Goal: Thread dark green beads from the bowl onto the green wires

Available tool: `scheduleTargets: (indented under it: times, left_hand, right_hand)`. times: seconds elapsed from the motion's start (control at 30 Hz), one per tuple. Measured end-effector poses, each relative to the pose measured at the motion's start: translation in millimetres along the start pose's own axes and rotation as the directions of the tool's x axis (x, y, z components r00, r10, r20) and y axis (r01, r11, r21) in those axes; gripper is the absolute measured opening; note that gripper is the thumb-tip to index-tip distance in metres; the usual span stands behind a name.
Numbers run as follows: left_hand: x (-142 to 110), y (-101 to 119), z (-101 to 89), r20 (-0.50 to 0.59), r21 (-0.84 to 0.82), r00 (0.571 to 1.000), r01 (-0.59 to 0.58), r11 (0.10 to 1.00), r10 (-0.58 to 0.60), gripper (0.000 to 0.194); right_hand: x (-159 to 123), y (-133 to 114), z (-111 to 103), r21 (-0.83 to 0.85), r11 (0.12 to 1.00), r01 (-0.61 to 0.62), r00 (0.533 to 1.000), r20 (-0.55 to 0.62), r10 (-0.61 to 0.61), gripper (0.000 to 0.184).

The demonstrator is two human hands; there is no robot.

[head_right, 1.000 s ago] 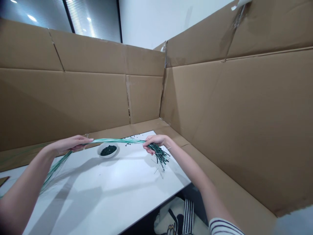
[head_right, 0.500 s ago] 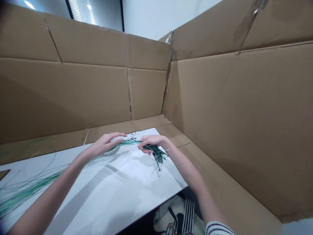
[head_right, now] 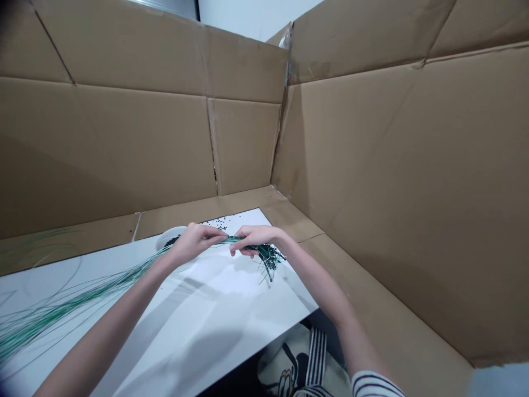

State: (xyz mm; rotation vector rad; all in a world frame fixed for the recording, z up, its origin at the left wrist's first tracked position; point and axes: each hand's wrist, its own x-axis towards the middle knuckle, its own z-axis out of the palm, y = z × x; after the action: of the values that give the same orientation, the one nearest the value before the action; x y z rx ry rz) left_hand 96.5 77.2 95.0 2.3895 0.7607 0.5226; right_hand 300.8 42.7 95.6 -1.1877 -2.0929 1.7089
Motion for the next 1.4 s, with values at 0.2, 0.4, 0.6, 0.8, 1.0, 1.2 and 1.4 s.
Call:
scheduleTargets:
  times: [0.2,0.4,0.6,0.8,1.0,1.2,1.4]
  left_hand:
    - [9.8,-0.8,17.4,-0.034,-0.023,0.996,-0.080,0.996,0.080,0.024]
    - [16.3,-6.4,32.0,-0.175,-0.011,0.971,-0.170,0.985,0.165,0.022]
    - [-22.7,-6.9,37.8,-0.496,-0.242,0.849,0.067,0.968,-0.183,0.032]
    - [-26.1,-5.0,65.3,0.001,-0.879,0.863,0.241,0.411,-0.505,0.041]
    - [2.6,6.5,25.5,-0.282,-0.955,0.736,-0.277,0.106,-0.615,0.020]
    - [-19.6,4.4,-37.2,-0.317,-0.948,0.750,-0.272,0.166,-0.581,0.017]
    - [-42.6,-7.8,-58.8,-0.349,-0.929,0.794,-0.226,0.292,-0.497,0.020]
  right_hand:
    - [6.4,13.2,-5.5,0.027,0.998,0.050,0.999,-0.001,-0.050,0.050]
    - [9.9,33.2,-10.0,0.188,0.976,0.113,0.990,0.058,-0.126,0.049]
    - [12.4,49.4,-7.0,0.416,0.901,0.126,0.991,-0.013,-0.133,0.037]
    - [29.2,33.0,10.8,0.572,0.799,0.186,0.982,-0.126,-0.139,0.027]
    - [52.1,-25.9,38.4,0.709,0.634,0.308,0.949,-0.277,-0.150,0.025]
    - [86.0,-67.4,51.4,0.744,0.575,0.340,0.936,-0.212,-0.279,0.039]
    - [120.0,-81.3,59.8,0.662,0.628,0.408,0.911,-0.249,-0.330,0.024]
